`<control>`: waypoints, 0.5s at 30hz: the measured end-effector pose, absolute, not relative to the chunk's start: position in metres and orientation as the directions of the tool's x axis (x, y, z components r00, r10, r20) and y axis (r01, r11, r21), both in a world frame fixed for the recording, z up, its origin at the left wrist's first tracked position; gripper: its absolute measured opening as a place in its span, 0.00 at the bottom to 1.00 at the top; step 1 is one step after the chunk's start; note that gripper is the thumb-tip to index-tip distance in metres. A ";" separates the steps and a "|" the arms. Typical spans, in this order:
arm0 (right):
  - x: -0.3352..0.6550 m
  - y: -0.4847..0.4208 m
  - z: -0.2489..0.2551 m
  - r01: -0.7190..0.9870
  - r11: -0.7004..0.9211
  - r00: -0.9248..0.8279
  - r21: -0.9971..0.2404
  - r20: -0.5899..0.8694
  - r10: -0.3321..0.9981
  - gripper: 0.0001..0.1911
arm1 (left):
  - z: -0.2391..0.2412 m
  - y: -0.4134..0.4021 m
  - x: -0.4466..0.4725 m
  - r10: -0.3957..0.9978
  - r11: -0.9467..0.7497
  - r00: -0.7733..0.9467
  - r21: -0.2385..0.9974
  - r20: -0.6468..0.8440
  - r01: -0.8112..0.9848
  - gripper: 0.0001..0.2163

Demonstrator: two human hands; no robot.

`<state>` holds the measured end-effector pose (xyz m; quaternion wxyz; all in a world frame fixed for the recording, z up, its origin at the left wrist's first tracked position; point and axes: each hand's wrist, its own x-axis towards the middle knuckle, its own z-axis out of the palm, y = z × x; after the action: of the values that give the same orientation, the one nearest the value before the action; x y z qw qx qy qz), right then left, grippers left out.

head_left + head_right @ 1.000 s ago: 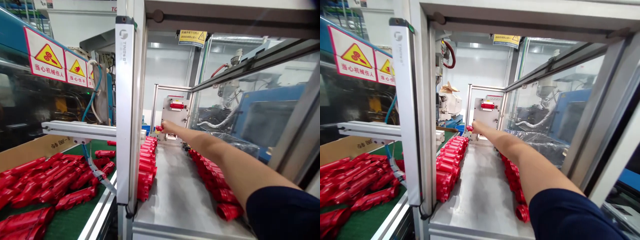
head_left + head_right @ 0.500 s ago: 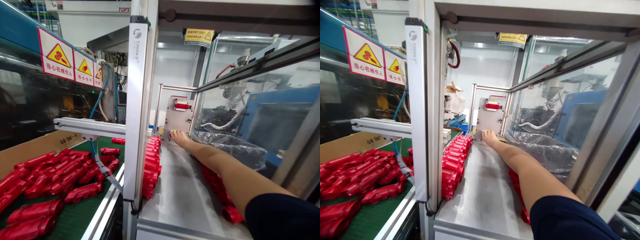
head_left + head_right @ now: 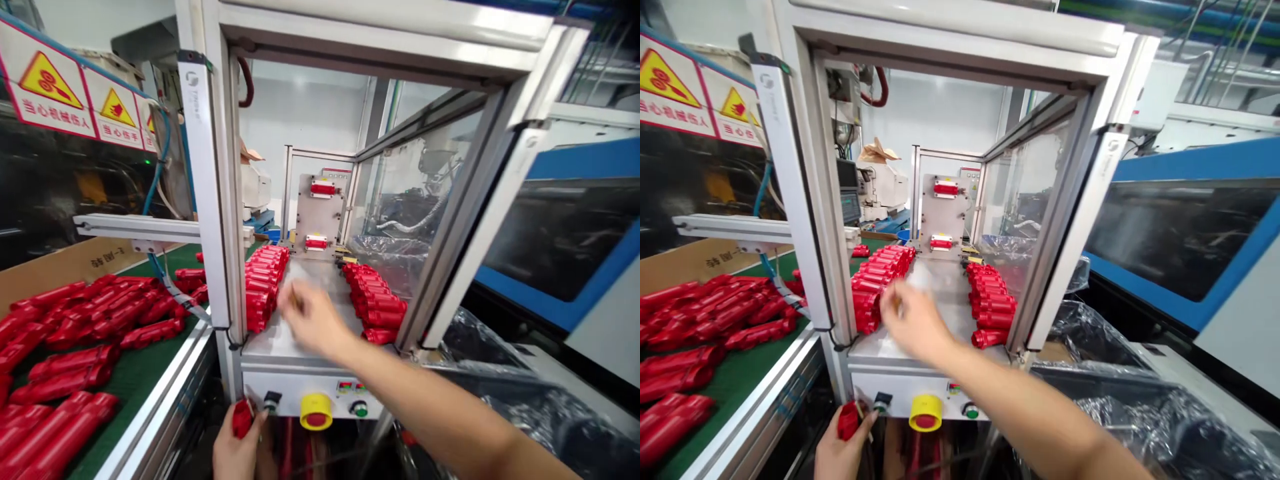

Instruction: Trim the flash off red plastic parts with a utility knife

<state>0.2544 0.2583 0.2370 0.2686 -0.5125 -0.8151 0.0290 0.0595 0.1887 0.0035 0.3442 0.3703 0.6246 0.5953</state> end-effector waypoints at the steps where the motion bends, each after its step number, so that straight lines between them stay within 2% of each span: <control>1: 0.272 0.226 0.206 0.826 0.453 -0.337 -0.336 0.350 0.874 0.15 | 0.002 0.191 0.060 0.874 0.009 -0.485 0.997 0.030 0.078 0.28; 4: 0.333 0.163 0.115 0.904 0.275 -0.213 -0.328 0.213 0.954 0.18 | 0.002 0.192 0.061 0.864 -0.013 -0.498 0.992 0.075 0.127 0.33; 7: 0.377 0.154 0.052 0.929 0.161 -0.109 -0.334 0.169 0.980 0.08 | 0.003 0.190 0.065 0.848 -0.026 -0.520 0.988 0.103 0.153 0.30; 10: 0.391 0.168 0.019 0.910 0.183 -0.129 -0.371 0.164 0.978 0.10 | 0.003 0.188 0.071 0.819 -0.011 -0.564 0.985 0.107 0.170 0.26; 15: 0.401 0.177 0.001 0.892 0.220 -0.146 -0.396 0.209 0.967 0.15 | 0.011 0.182 0.081 0.763 0.036 -0.644 0.992 0.052 0.123 0.22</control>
<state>0.4006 0.1773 0.0013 0.2119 -0.6183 -0.7516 0.0888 0.0815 0.1822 0.0114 0.2620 0.3306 0.6703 0.6105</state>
